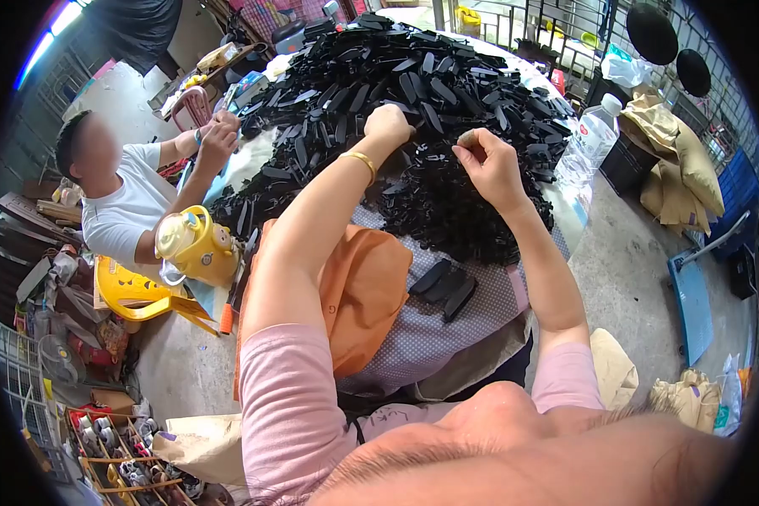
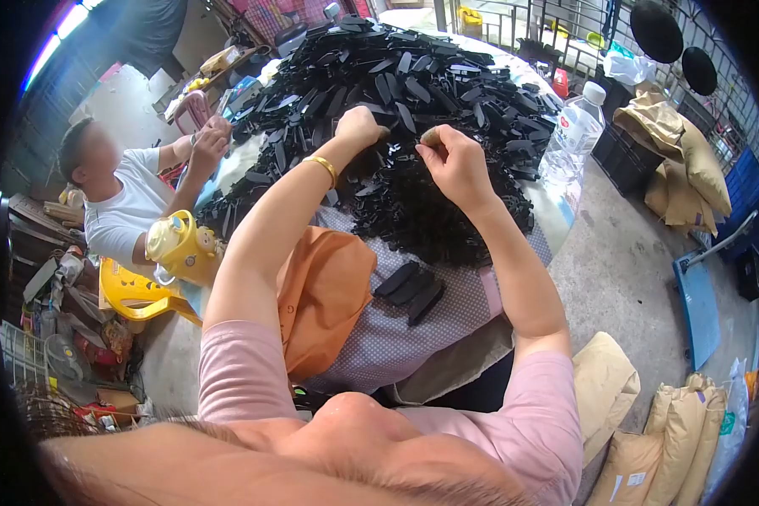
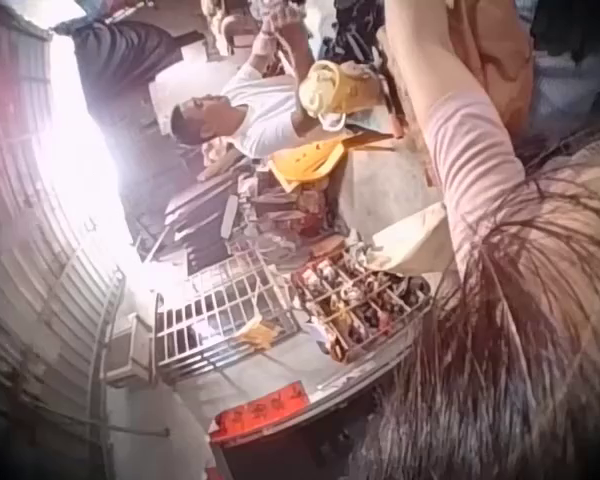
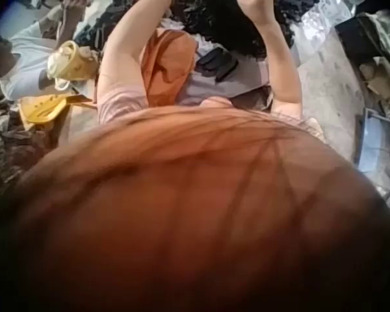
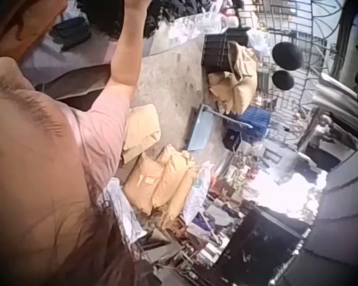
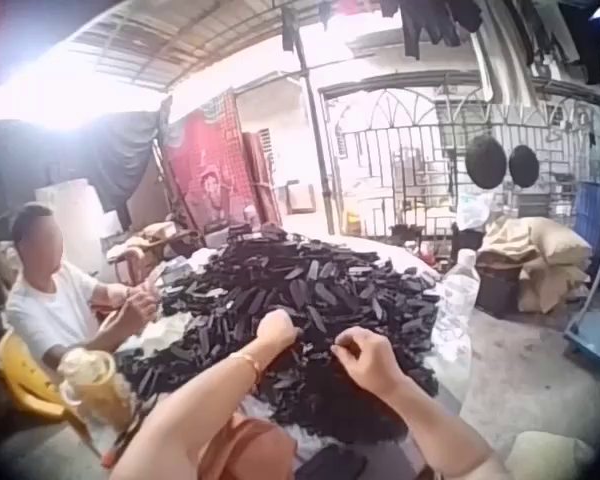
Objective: Inspecting and cleaning small black plastic parts from a large pile on a table.
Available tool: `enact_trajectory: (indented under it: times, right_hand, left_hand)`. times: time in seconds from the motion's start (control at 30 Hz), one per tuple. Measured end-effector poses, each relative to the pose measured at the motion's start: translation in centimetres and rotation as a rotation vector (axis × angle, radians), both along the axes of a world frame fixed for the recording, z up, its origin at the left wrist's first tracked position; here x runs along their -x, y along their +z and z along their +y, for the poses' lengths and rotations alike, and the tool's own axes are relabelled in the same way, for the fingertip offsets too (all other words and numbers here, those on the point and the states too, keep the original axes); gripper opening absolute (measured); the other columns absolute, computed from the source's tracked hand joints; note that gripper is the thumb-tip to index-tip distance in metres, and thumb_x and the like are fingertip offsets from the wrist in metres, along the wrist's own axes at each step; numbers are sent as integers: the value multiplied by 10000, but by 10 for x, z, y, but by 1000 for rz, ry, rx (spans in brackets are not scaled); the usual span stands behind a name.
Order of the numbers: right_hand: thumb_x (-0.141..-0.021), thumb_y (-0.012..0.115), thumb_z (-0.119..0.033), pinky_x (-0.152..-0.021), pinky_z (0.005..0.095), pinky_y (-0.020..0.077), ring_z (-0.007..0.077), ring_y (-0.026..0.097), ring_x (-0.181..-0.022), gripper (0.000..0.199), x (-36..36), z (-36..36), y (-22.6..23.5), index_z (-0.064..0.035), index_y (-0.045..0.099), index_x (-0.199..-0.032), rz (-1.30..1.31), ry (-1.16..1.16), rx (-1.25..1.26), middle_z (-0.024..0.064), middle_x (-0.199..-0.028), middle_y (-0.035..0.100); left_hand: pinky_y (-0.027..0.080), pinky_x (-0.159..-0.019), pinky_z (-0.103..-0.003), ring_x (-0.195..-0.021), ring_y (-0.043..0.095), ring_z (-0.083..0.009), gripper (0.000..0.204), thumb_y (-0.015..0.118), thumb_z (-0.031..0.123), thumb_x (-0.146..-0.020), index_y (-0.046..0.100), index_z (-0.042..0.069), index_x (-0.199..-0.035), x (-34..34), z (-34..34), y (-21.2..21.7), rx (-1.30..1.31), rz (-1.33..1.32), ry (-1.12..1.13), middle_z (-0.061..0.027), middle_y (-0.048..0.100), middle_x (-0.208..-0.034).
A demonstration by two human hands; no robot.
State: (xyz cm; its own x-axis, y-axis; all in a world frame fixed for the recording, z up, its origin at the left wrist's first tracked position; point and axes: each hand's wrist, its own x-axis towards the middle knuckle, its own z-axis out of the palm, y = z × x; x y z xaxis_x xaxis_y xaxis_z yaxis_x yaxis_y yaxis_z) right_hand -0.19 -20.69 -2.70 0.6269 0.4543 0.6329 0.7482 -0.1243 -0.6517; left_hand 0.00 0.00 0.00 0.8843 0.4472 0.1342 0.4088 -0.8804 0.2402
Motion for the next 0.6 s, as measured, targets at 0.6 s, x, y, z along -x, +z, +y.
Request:
enact_trajectory:
  times: [0.6]
  right_hand:
    - [-791, 648, 0, -673, 207, 485, 64, 585, -752, 192, 40, 22, 1, 12, 609, -979, 194, 279, -216, 29, -852, 627]
  left_hand:
    - [481, -636, -206, -747, 589, -112, 275, 620, 144, -818, 532, -3, -1032, 119, -15, 8, 1334, -45, -355, -54, 595, -881]
